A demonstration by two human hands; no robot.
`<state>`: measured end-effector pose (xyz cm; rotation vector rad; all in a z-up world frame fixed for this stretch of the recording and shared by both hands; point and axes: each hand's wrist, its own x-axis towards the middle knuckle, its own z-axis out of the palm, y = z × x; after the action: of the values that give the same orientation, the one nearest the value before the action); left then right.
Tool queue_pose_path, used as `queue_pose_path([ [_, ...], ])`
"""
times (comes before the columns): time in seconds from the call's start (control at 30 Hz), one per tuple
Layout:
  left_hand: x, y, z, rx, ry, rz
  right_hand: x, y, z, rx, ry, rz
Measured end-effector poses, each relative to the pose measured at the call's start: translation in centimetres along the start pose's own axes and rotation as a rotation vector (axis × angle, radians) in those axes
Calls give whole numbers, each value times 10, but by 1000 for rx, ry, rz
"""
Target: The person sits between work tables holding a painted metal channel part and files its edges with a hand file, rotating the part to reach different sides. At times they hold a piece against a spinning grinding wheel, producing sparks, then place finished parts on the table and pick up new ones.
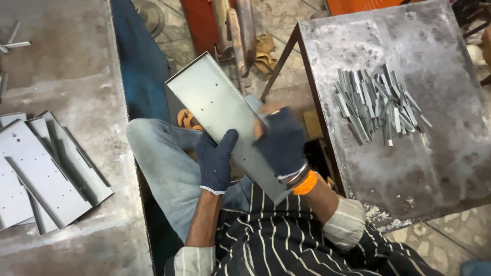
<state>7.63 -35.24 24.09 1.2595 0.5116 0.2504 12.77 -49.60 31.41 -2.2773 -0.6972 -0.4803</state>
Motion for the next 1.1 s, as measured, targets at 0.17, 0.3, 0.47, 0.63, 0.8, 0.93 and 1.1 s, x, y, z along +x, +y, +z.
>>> queue_pose_path([
  [0.17, -2, 20, -3, -84, -32, 0, 20, -1, -23, -84, -28, 53],
  [0.3, -10, 37, -1, -45, -51, 12, 19, -10, -36, -71, -150, -56],
  [0.47, -17, 71, 7, -27, -53, 62, 28, -19, -50, -105, -172, -54],
  [0.63, -1, 93, 15, 68, -106, 147, 41, -19, -54, -68, -151, -26],
  [0.8, 19, 97, 18, -56, -144, 102, 58, -20, -51, -87, -117, -39],
  [0.93, 29, 101, 22, -152, -180, 85, 68, -17, -49, -70, -94, -33],
  [1.1, 34, 119, 21, -51, -167, 76, 70, -17, -40, -96, -35, -85],
])
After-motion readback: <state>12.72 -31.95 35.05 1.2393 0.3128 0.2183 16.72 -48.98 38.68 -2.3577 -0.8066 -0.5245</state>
